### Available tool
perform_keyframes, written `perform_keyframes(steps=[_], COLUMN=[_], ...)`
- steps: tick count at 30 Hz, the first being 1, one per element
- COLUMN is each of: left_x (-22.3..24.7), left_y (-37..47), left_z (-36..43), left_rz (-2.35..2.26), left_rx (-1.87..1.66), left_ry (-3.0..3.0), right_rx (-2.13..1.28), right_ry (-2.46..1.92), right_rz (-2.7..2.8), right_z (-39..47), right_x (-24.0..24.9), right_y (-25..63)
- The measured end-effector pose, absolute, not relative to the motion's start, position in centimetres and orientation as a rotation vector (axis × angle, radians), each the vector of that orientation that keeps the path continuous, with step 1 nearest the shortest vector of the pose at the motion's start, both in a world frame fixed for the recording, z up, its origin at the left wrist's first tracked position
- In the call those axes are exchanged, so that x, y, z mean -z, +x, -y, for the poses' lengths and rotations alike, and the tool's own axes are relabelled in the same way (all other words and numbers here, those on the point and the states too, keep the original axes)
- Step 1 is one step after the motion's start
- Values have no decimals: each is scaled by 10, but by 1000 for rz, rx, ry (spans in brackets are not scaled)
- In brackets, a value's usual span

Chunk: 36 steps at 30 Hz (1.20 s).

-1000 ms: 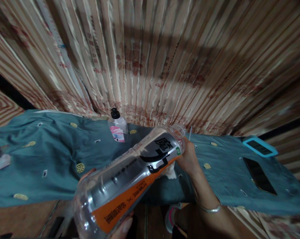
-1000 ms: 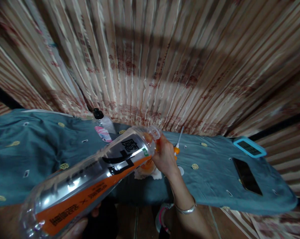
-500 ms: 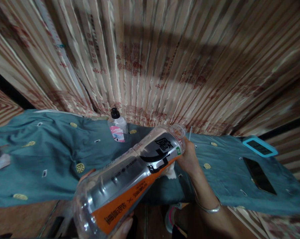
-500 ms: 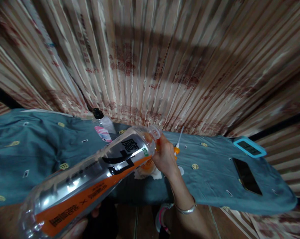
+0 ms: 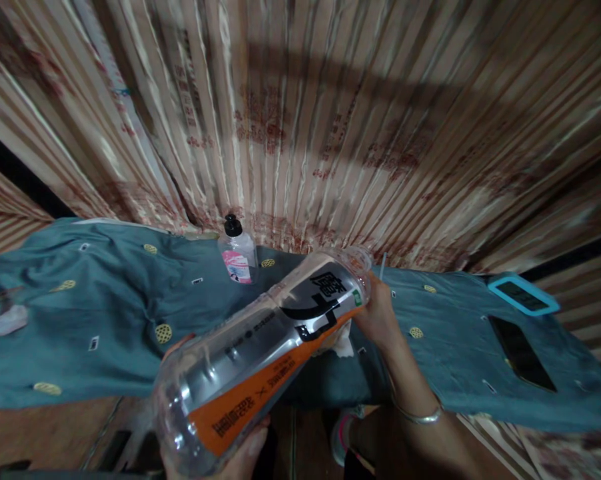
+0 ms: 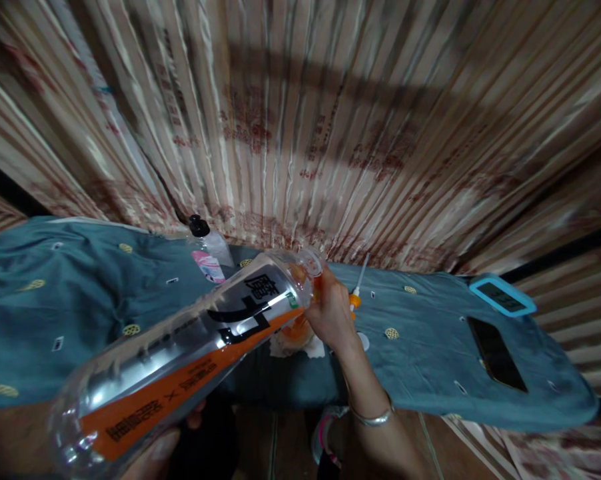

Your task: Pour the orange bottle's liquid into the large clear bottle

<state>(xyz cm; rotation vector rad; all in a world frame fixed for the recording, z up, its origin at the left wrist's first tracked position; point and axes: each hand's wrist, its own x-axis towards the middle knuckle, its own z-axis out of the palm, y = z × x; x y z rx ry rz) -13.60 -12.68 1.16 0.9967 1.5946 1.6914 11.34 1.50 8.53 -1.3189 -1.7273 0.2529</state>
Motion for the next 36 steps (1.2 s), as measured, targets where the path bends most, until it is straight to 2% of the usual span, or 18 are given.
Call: perform_keyframes(steps=[13, 25, 36], left_x=[-8, -78, -86], left_y=[-151, -108, -102], left_z=[118, 110, 110], left_rz=[-1284, -1179, -1149], left_rx=[-1670, -1794, -1798], left_ry=[905, 758, 630], right_rx=[-291, -277, -269], right_ry=[-1310, -1362, -1375], right_rz=[1689, 1692, 1682], right_z=[-16, -19, -23], right_x=[-92, -87, -81], right_y=[109, 110, 114])
